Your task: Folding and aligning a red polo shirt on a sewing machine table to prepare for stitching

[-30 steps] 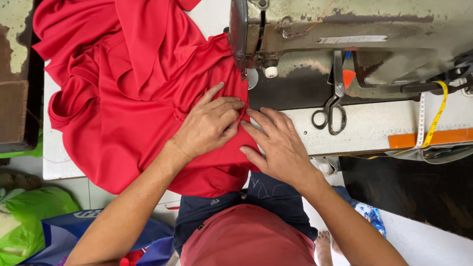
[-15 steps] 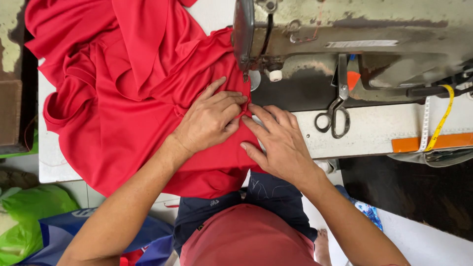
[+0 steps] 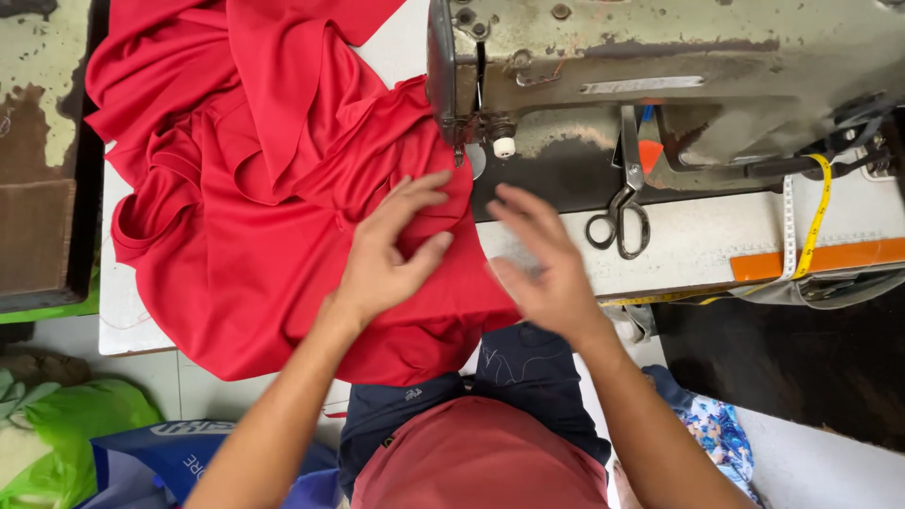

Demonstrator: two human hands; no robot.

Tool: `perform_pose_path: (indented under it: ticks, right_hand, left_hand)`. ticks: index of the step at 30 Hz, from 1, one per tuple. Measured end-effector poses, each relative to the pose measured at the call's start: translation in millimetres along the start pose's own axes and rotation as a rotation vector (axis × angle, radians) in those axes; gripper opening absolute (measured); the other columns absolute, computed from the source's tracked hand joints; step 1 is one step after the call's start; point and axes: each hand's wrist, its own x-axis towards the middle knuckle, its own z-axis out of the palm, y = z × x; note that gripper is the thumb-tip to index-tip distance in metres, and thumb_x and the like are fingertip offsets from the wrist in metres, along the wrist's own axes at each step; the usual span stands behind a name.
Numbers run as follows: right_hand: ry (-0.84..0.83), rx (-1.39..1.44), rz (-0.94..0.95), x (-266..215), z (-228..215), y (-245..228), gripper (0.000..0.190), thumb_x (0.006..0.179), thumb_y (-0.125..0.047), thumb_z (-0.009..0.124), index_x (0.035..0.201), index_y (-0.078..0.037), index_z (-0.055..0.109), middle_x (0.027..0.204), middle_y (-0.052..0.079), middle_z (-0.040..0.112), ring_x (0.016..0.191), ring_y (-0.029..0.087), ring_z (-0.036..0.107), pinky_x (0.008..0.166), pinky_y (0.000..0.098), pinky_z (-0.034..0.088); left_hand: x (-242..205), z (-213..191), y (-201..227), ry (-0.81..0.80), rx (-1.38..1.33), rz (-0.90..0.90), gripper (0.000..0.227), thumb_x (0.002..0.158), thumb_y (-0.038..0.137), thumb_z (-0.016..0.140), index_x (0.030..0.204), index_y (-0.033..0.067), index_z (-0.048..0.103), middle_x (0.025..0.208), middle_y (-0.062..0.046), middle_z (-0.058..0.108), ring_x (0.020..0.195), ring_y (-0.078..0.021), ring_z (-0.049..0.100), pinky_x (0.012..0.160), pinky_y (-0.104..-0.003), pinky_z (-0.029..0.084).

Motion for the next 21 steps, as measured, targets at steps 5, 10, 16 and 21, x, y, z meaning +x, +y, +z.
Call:
perform_pose_path:
  ticks: [5, 10, 16, 21]
  right_hand:
    - [0.220, 0.915, 0.293, -6.2, -18.8, 29.8, 0.080, 0.100, -0.068, 0.035, 0.152, -0.010, 0.048, 0.157, 0.011, 0.048, 0.144, 0.025, 0.047, 0.120, 0.0431, 0.039]
    - [0.467, 1.532, 0.449, -10.3, -38.1, 39.8, 0.081, 0.094, -0.067, 0.045, 0.147, -0.007, 0.055, 0.149, 0.022, 0.057, 0.135, 0.037, 0.058, 0.116, 0.0529, 0.044]
    - [0.479, 1.544, 0.515, -7.3, -33.2, 33.7, 0.083, 0.089, -0.069, 0.044, 0.146, -0.009, 0.056, 0.147, 0.021, 0.059, 0.132, 0.038, 0.060, 0.118, 0.0566, 0.042]
    - [0.496, 1.504, 0.517, -8.1, -33.7, 30.2, 0.081, 0.087, -0.068, 0.049, 0.143, -0.011, 0.060, 0.146, 0.017, 0.061, 0.135, 0.033, 0.058, 0.123, 0.0571, 0.039]
  left_hand:
    - [-21.3, 9.1, -11.1, 0.286, -0.937, -0.172, 0.054, 0.101, 0.037, 0.058, 0.138, -0.0026, 0.054, 0.149, -0.033, 0.051, 0.141, -0.0501, 0.049, 0.124, -0.058, 0.033]
    - [-23.1, 0.8, -19.8, 0.447, -1.358, -0.306, 0.053, 0.097, 0.039, 0.055, 0.136, 0.0033, 0.063, 0.146, -0.029, 0.057, 0.142, -0.0462, 0.053, 0.127, -0.057, 0.034]
    - [-28.9, 3.3, -45.6, 0.686, -1.180, -0.352, 0.012, 0.090, 0.006, 0.067, 0.097, 0.0116, 0.059, 0.096, -0.010, 0.067, 0.107, -0.0312, 0.070, 0.117, -0.054, 0.046]
    - [-23.7, 5.3, -30.3, 0.702, -1.339, -0.362, 0.026, 0.085, -0.015, 0.061, 0.084, 0.0082, 0.051, 0.081, -0.009, 0.057, 0.117, -0.0405, 0.068, 0.118, -0.060, 0.041]
